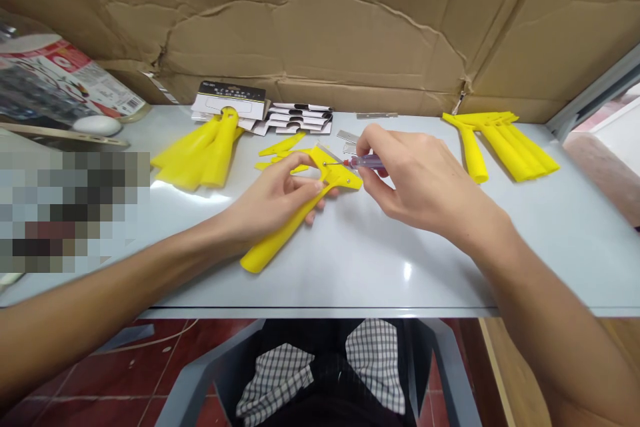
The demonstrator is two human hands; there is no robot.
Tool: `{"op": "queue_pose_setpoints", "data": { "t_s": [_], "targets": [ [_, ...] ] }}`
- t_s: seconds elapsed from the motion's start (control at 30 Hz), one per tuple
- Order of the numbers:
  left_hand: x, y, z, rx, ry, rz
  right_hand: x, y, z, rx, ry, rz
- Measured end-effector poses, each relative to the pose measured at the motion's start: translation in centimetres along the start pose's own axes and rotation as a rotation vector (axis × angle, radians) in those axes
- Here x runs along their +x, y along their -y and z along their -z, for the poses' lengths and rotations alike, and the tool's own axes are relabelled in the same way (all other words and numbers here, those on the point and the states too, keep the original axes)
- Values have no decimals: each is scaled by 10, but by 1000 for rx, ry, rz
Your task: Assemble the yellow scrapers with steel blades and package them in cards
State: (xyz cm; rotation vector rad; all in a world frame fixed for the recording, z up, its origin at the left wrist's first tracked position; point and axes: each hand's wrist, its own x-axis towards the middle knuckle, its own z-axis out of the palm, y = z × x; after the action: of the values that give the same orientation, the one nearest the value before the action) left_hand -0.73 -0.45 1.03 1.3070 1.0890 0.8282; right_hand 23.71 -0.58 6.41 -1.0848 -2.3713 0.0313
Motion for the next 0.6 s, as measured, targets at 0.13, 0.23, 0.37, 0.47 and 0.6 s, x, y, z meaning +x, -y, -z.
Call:
{"op": "queue_pose_setpoints", "data": {
  "t_s": [0.13, 0.23, 0.37, 0.47, 0.6],
  "targets": [
    [0, 1, 1, 22, -1, -16, 0, 0, 0, -37, -32, 0],
    [0, 3, 1, 54, 0, -39, -1, -2, 0, -90, -41, -10],
    [-1, 5, 2, 95, 14, -62, -1, -1, 2, -176, -28, -50],
    [-1, 5, 3, 115, 23, -72, 0, 2, 4, -223, 22, -105],
    [0, 5, 2, 112, 19, -77, 2, 5, 7, -213, 56, -153]
  ]
}}
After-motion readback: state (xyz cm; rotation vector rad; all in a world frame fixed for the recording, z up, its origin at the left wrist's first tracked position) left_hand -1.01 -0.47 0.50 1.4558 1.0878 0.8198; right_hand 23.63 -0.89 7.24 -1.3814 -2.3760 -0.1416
